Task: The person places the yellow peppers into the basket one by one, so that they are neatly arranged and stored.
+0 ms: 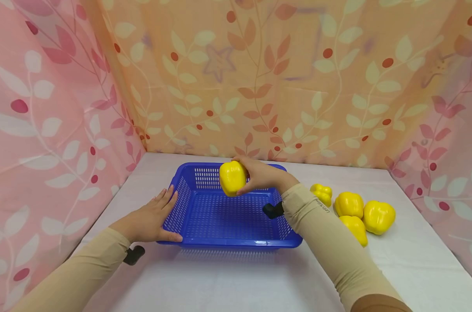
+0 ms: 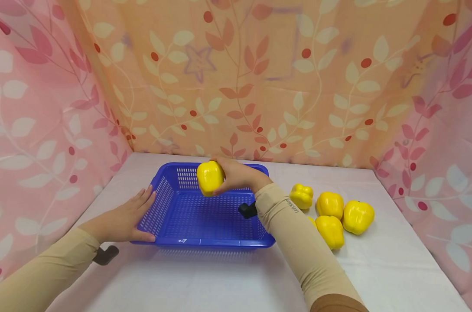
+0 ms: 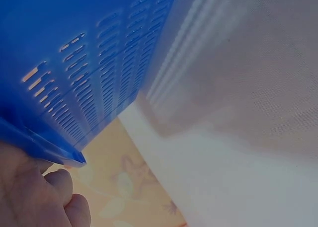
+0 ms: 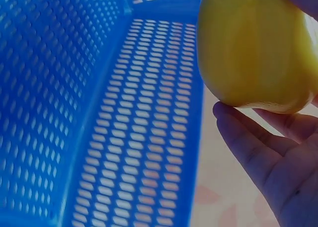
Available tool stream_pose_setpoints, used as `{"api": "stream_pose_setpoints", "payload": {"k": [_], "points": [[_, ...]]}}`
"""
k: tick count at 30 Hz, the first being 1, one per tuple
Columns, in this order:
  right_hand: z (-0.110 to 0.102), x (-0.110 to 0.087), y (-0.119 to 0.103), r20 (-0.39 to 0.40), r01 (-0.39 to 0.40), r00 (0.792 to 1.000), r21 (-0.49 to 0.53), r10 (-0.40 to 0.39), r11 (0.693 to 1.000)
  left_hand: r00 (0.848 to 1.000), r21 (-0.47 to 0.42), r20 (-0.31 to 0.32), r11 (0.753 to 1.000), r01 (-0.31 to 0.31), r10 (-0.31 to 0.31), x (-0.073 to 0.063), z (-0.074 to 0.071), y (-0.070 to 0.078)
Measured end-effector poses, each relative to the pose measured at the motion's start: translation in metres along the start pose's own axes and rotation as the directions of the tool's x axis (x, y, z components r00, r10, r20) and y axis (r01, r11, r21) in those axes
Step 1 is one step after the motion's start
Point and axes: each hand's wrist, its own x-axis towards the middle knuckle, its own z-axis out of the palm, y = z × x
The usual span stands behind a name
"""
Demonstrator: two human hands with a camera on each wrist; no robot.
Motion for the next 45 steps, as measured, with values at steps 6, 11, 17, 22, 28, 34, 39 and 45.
{"api": "stream_pose_setpoints", "payload": {"k": [6,11,17,22,28,34,39,45], "points": [[0.018,0.026,0.002,0.014,-0.008,1.000,-0.026,0.009,1.000,1.000,-0.016,0.006,1.000,0.015,-0.015,0.000,-0.001,0.001],[0.030,0.041,0.006,0.026,-0.028,0.999,-0.047,0.029,0.998,1.000,-0.012,0.010,1.000,0.022,-0.022,0.000,-0.002,0.001],[0.039,0.056,0.012,0.039,-0.028,0.999,-0.040,0.030,0.999,1.000,-0.007,0.010,1.000,0.027,-0.027,-0.001,-0.002,0.001],[0.049,0.064,0.017,0.037,-0.026,0.999,-0.003,0.027,1.000,1.000,-0.010,0.003,1.000,0.019,-0.019,-0.001,0.000,0.001],[0.063,0.073,0.018,0.058,-0.030,0.998,0.004,0.030,1.000,1.000,-0.008,0.008,1.000,0.024,-0.024,-0.001,0.001,0.003],[0.078,0.078,0.021,0.066,-0.038,0.997,-0.015,0.039,0.999,1.000,0.001,0.007,1.000,0.015,-0.015,-0.001,0.000,0.004],[0.088,0.082,0.026,0.103,-0.053,0.993,-0.021,0.055,0.998,1.000,0.021,0.001,1.000,0.021,-0.021,-0.001,0.001,0.004],[0.094,0.084,0.026,0.092,-0.063,0.994,-0.047,0.067,0.997,1.000,0.021,-0.015,1.000,0.014,-0.014,-0.002,0.002,0.003]]}}
